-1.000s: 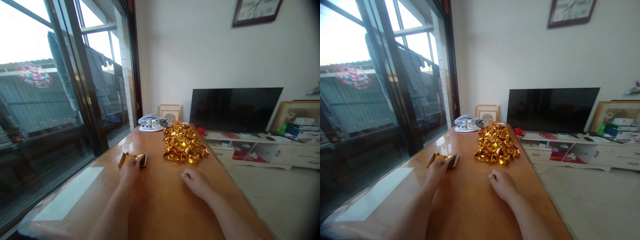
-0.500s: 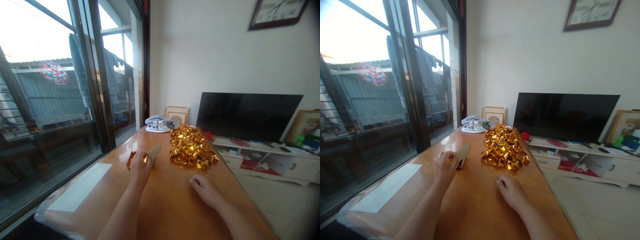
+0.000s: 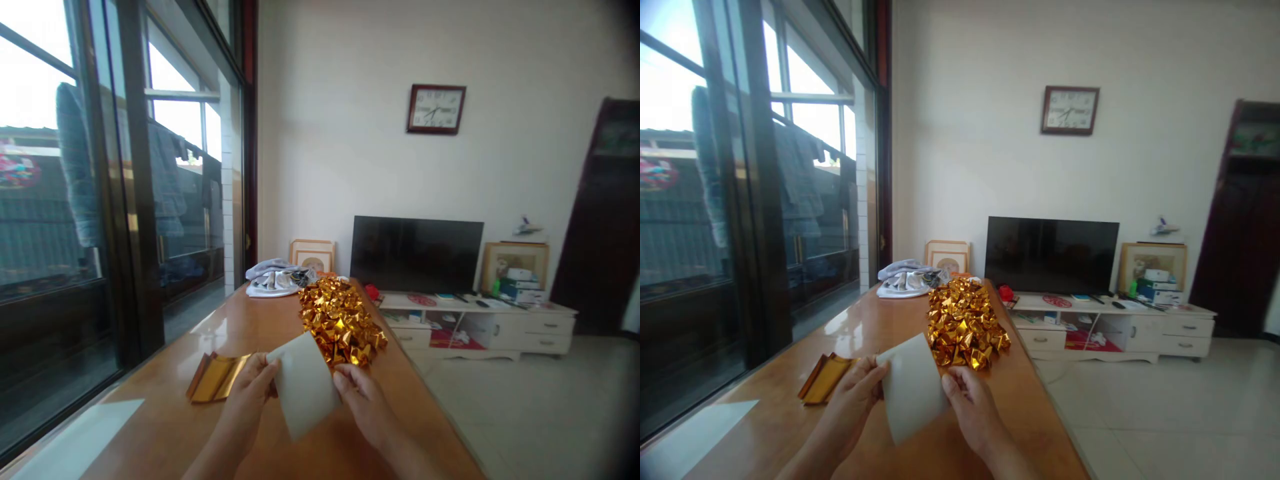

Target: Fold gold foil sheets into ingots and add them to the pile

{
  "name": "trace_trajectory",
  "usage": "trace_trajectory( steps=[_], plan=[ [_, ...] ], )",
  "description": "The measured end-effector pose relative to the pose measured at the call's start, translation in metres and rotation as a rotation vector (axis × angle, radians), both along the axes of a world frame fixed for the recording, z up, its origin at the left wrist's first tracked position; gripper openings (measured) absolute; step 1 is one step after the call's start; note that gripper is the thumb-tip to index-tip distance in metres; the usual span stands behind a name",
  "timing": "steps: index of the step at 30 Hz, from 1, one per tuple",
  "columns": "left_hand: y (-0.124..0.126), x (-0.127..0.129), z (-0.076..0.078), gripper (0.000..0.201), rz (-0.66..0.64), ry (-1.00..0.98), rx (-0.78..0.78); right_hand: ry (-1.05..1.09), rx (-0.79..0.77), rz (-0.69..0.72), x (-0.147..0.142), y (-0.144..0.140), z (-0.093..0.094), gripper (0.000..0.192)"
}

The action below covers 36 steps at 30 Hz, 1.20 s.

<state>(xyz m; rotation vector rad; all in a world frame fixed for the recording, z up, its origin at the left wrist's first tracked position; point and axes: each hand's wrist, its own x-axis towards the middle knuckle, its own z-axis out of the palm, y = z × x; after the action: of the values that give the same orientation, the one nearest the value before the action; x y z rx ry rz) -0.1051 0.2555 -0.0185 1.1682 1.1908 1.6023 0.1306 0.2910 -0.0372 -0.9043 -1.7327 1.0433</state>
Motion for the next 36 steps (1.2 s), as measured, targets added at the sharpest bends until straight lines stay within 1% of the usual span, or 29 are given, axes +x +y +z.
trace_trajectory(
  steps=[2, 4, 6, 8, 11, 15, 17, 19, 21, 23, 26, 28, 30, 32, 33, 35, 36],
  plan=[
    [0.003, 0.003, -0.006, 0.037, -0.052, 0.009, -0.032, 0.122, -0.082, 0.081, -0.003, -0.003, 0.004, 0.05],
    [0.005, 0.006, -0.013, 0.038, -0.044, 0.028, -0.038, 0.169, -0.185, 0.143, -0.005, -0.003, 0.003, 0.054],
    [0.008, 0.009, -0.018, 0.04, -0.037, 0.044, -0.065, 0.195, -0.263, 0.174, -0.006, -0.001, -0.003, 0.051],
    [0.009, 0.011, -0.022, 0.04, -0.043, 0.043, -0.106, 0.206, -0.295, 0.156, -0.006, 0.002, -0.01, 0.052],
    [0.01, 0.014, -0.022, 0.037, -0.053, 0.034, -0.145, 0.165, -0.294, 0.09, -0.006, 0.006, -0.018, 0.057],
    [0.011, 0.016, -0.021, 0.035, -0.074, 0.027, -0.17, 0.1, -0.274, 0.041, -0.006, 0.01, -0.021, 0.063],
    [0.014, 0.014, -0.025, 0.04, -0.072, 0.03, -0.187, 0.054, -0.273, 0.037, -0.005, 0.011, -0.022, 0.059],
    [0.02, 0.011, -0.033, 0.044, -0.057, 0.056, -0.189, 0.009, -0.277, 0.022, -0.005, 0.013, -0.021, 0.047],
    [0.027, 0.007, -0.044, 0.044, -0.034, 0.142, -0.143, -0.041, -0.279, 0.0, -0.003, 0.012, -0.02, 0.031],
    [0.032, 0.003, -0.053, 0.04, 0.004, 0.275, -0.101, -0.08, -0.277, -0.012, -0.002, 0.009, -0.017, 0.021],
    [0.035, -0.002, -0.063, 0.027, 0.044, 0.47, -0.035, -0.124, -0.293, -0.019, 0.001, 0.003, -0.01, 0.02],
    [0.036, -0.003, -0.067, 0.021, 0.028, 0.546, -0.016, -0.175, -0.326, -0.014, 0.002, 0.001, -0.007, 0.022],
    [0.037, -0.003, -0.069, 0.021, 0.003, 0.557, -0.024, -0.238, -0.351, 0.007, 0.004, 0.002, -0.007, 0.024],
    [0.037, -0.002, -0.07, 0.024, -0.017, 0.538, -0.042, -0.294, -0.336, 0.027, 0.006, 0.003, -0.009, 0.024],
    [0.036, -0.001, -0.069, 0.025, -0.011, 0.535, -0.041, -0.318, -0.32, 0.037, 0.007, 0.003, -0.011, 0.023],
    [0.033, 0.002, -0.067, 0.026, -0.046, 0.536, -0.051, -0.353, -0.289, 0.059, 0.009, 0.004, -0.015, 0.023],
    [0.032, 0.004, -0.066, 0.024, -0.062, 0.53, -0.05, -0.364, -0.299, 0.078, 0.01, 0.005, -0.017, 0.023]
  ],
)
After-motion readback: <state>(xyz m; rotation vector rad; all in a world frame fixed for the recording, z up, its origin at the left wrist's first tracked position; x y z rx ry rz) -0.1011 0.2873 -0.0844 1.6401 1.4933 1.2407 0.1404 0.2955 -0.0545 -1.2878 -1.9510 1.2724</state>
